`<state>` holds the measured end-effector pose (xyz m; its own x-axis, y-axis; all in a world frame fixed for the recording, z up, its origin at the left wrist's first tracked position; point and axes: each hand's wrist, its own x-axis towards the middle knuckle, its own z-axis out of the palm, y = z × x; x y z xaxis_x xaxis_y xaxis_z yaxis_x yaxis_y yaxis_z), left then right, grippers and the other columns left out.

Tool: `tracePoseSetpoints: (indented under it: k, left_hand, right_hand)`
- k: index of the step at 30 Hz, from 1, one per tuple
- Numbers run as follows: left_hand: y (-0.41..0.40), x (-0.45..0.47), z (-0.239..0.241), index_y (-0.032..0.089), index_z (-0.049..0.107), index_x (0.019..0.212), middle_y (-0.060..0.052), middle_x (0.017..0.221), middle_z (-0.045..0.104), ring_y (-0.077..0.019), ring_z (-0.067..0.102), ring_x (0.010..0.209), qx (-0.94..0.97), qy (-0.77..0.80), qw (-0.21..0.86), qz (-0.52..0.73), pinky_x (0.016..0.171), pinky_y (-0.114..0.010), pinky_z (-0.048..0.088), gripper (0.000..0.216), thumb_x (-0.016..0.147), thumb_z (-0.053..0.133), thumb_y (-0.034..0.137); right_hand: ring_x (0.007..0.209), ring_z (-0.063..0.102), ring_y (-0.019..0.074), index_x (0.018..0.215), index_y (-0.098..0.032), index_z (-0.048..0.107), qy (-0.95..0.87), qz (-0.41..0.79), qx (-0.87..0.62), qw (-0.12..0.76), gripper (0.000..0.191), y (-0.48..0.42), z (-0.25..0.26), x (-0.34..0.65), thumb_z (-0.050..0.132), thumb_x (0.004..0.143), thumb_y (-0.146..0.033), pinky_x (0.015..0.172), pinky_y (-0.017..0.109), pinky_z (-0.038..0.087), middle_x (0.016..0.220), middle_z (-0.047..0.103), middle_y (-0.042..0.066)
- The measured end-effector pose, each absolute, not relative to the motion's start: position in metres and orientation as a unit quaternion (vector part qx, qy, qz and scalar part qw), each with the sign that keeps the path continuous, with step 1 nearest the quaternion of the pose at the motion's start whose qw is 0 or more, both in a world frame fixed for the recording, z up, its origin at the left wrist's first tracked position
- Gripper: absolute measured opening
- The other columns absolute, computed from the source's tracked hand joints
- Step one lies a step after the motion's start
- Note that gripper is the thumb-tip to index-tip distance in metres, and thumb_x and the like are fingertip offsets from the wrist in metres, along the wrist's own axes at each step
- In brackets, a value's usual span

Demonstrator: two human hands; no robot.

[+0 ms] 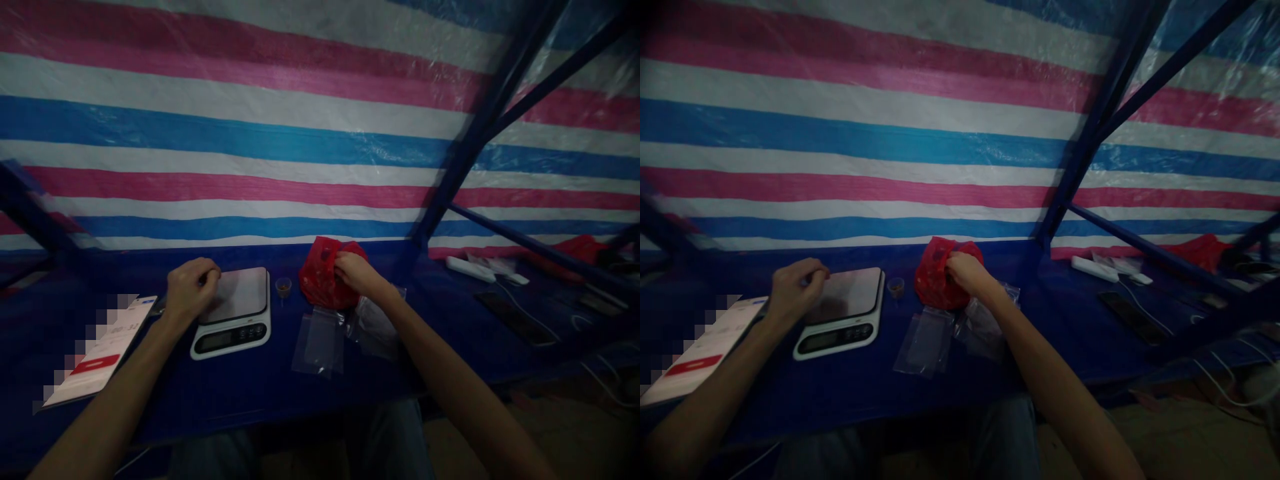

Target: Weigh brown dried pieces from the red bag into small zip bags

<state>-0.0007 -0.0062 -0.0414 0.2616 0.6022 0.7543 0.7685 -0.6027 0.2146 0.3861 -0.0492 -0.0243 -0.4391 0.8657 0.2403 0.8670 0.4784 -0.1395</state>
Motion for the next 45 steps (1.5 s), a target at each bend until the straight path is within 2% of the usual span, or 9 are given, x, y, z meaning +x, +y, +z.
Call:
tracePoseSetpoints:
  k: [4, 6, 11, 17, 25, 31, 39, 45]
  left_hand:
    - [-0.007, -0.004, -0.041, 0.020, 0.060, 0.060, -0.002, 0.064, 0.064, -0.0148, 0.058, 0.061, -0.780, -0.453, 0.093, -0.422, 0.063, -0.026, 0.042, 0.025, 0.080, 0.044, 0.022]
    - [-0.008, -0.005, -0.040, 0.020, 0.059, 0.060, -0.002, 0.063, 0.064, -0.0147, 0.058, 0.060, -0.776, -0.459, 0.087, -0.424, 0.062, -0.026, 0.041, 0.026, 0.080, 0.044, 0.022]
    - [-0.011, -0.004, -0.036, 0.020, 0.058, 0.058, -0.002, 0.061, 0.063, -0.0144, 0.056, 0.057, -0.774, -0.462, 0.082, -0.425, 0.059, -0.025, 0.038, 0.026, 0.081, 0.045, 0.023]
    - [-0.007, -0.006, -0.042, 0.020, 0.058, 0.060, -0.002, 0.062, 0.064, -0.0146, 0.056, 0.057, -0.793, -0.442, 0.081, -0.412, 0.060, -0.026, 0.038, 0.026, 0.081, 0.043, 0.021]
    - [-0.003, -0.007, -0.046, 0.019, 0.060, 0.064, -0.002, 0.066, 0.065, -0.0152, 0.059, 0.061, -0.797, -0.431, 0.092, -0.413, 0.063, -0.027, 0.038, 0.024, 0.082, 0.044, 0.019]
    - [-0.004, -0.004, -0.046, 0.019, 0.057, 0.062, -0.002, 0.064, 0.062, -0.0146, 0.056, 0.060, -0.812, -0.414, 0.085, -0.402, 0.062, -0.027, 0.036, 0.024, 0.083, 0.044, 0.019]
    - [-0.007, -0.005, -0.044, 0.019, 0.057, 0.062, -0.002, 0.063, 0.062, -0.0150, 0.055, 0.059, -0.808, -0.423, 0.068, -0.404, 0.061, -0.028, 0.035, 0.025, 0.083, 0.044, 0.018]
    - [-0.010, -0.002, -0.040, 0.020, 0.053, 0.059, -0.002, 0.060, 0.059, -0.0143, 0.051, 0.055, -0.809, -0.429, 0.062, -0.398, 0.058, -0.028, 0.033, 0.025, 0.082, 0.043, 0.018]
  right_hand:
    - [0.098, 0.068, 0.0207, 0.096, -0.015, 0.076, -0.833, 0.047, -0.479, 0.272, 0.023, -0.049, -0.013, 0.394, 0.056, 0.089, -0.005, 0.090, 0.030, 0.047, 0.103, 0.076, 0.010]
    - [0.094, 0.068, 0.0207, 0.094, -0.016, 0.077, -0.815, 0.065, -0.486, 0.310, 0.019, -0.051, -0.009, 0.396, 0.060, 0.089, -0.009, 0.087, 0.031, 0.048, 0.099, 0.076, 0.009]
    - [0.082, 0.069, 0.0199, 0.090, -0.014, 0.078, -0.791, 0.119, -0.510, 0.317, 0.014, -0.051, -0.008, 0.394, 0.066, 0.085, -0.012, 0.079, 0.030, 0.050, 0.090, 0.077, 0.009]
    - [0.079, 0.069, 0.0192, 0.092, -0.014, 0.078, -0.772, 0.179, -0.512, 0.331, 0.016, -0.054, 0.009, 0.399, 0.067, 0.083, -0.022, 0.075, 0.031, 0.052, 0.090, 0.077, 0.008]
    - [0.081, 0.071, 0.0209, 0.090, -0.015, 0.077, -0.677, 0.310, -0.512, 0.428, 0.029, -0.103, 0.020, 0.413, 0.077, 0.076, -0.041, 0.077, 0.035, 0.055, 0.087, 0.077, 0.008]
    - [0.083, 0.071, 0.0205, 0.092, -0.017, 0.077, -0.685, 0.365, -0.487, 0.399, 0.027, -0.122, 0.030, 0.368, 0.079, 0.077, -0.040, 0.077, 0.033, 0.055, 0.091, 0.077, 0.008]
    - [0.080, 0.070, 0.0196, 0.088, -0.014, 0.077, -0.777, 0.314, -0.421, 0.347, 0.014, -0.049, 0.005, 0.289, 0.071, 0.081, -0.025, 0.075, 0.030, 0.053, 0.088, 0.077, 0.008]
    - [0.076, 0.070, 0.0187, 0.089, -0.014, 0.076, -0.796, 0.293, -0.420, 0.323, 0.016, -0.035, -0.015, 0.285, 0.069, 0.084, -0.028, 0.071, 0.028, 0.052, 0.087, 0.077, 0.007]
